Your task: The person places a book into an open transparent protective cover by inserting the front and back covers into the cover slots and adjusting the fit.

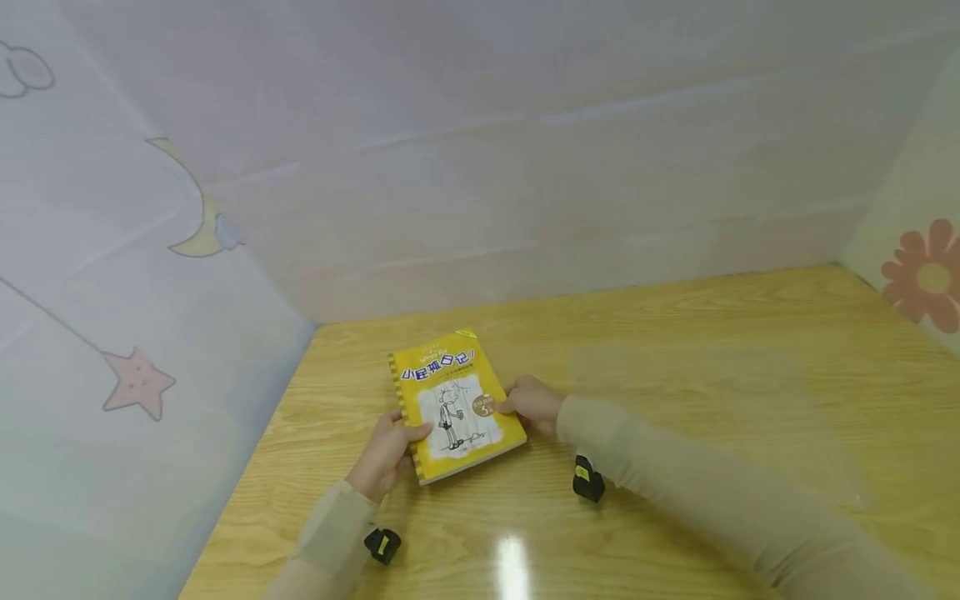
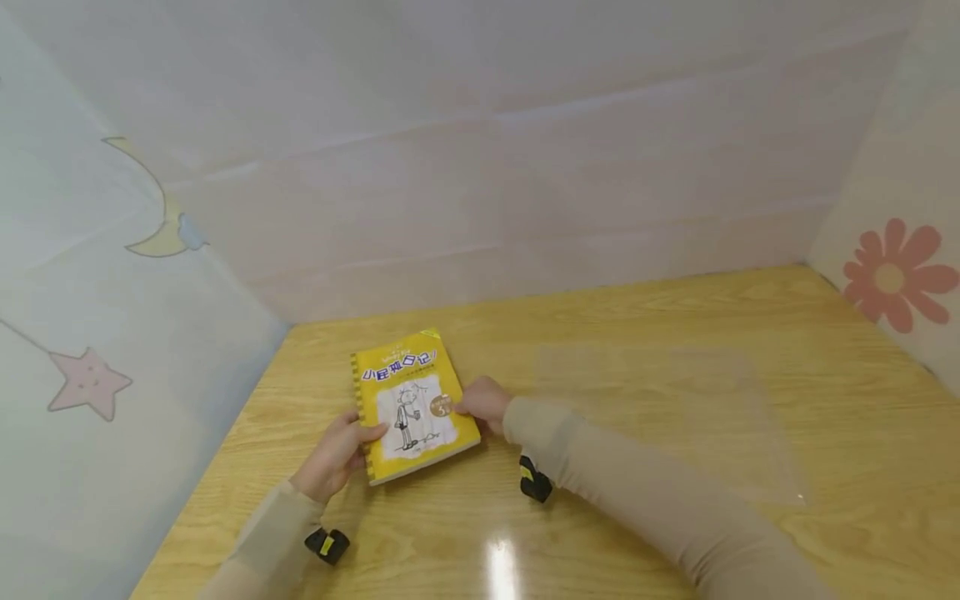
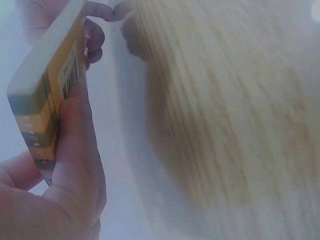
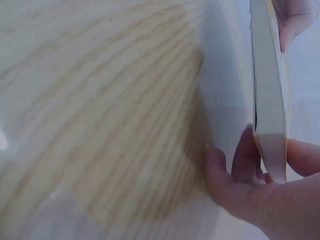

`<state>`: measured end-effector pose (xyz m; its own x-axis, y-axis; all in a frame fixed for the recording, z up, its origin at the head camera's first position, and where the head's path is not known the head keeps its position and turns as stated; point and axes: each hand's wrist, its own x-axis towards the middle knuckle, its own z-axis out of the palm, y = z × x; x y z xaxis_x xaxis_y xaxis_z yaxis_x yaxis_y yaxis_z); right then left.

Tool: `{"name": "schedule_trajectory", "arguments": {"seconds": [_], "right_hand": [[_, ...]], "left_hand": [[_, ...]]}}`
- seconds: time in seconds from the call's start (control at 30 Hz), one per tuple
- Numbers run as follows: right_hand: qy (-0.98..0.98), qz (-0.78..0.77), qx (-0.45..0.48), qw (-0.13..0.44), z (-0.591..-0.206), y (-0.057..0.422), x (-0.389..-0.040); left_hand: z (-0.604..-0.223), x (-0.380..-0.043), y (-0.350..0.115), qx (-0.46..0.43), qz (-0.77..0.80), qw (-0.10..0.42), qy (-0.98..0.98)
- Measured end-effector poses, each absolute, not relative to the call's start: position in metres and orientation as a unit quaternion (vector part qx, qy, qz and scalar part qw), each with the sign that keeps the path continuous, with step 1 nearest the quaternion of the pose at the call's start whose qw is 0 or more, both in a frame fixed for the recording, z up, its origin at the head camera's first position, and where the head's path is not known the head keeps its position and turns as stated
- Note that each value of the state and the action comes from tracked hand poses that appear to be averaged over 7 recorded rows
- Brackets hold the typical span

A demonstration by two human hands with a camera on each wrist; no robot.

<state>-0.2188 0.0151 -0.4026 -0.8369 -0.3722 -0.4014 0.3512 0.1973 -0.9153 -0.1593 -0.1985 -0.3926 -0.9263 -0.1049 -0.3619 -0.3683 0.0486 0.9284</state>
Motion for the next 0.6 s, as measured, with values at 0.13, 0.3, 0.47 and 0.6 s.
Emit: {"name": "schedule_trajectory", "arguments": {"seconds": [0.13, 0.3, 0.47, 0.6], "right_hand": [[0.711, -0.639, -0.001, 0.292, -0.396, 0.020, -0.220], [0.699, -0.650, 0.001, 0.299, -0.389, 0.031, -0.216], [0.681, -0.667, -0.002, 0.301, -0.385, 0.046, -0.212], [0.695, -0.658, -0.007, 0.290, -0.382, 0.058, -0.210]], "left_hand": [[-0.390, -0.159, -0.197, -0.154, 0.670, 0.097, 0.720], [-0.390, -0.158, -0.193, -0.128, 0.677, 0.100, 0.718], [-0.388, -0.159, -0.185, -0.105, 0.681, 0.106, 0.717], [-0.385, -0.160, -0.177, -0.092, 0.682, 0.110, 0.717]]}}
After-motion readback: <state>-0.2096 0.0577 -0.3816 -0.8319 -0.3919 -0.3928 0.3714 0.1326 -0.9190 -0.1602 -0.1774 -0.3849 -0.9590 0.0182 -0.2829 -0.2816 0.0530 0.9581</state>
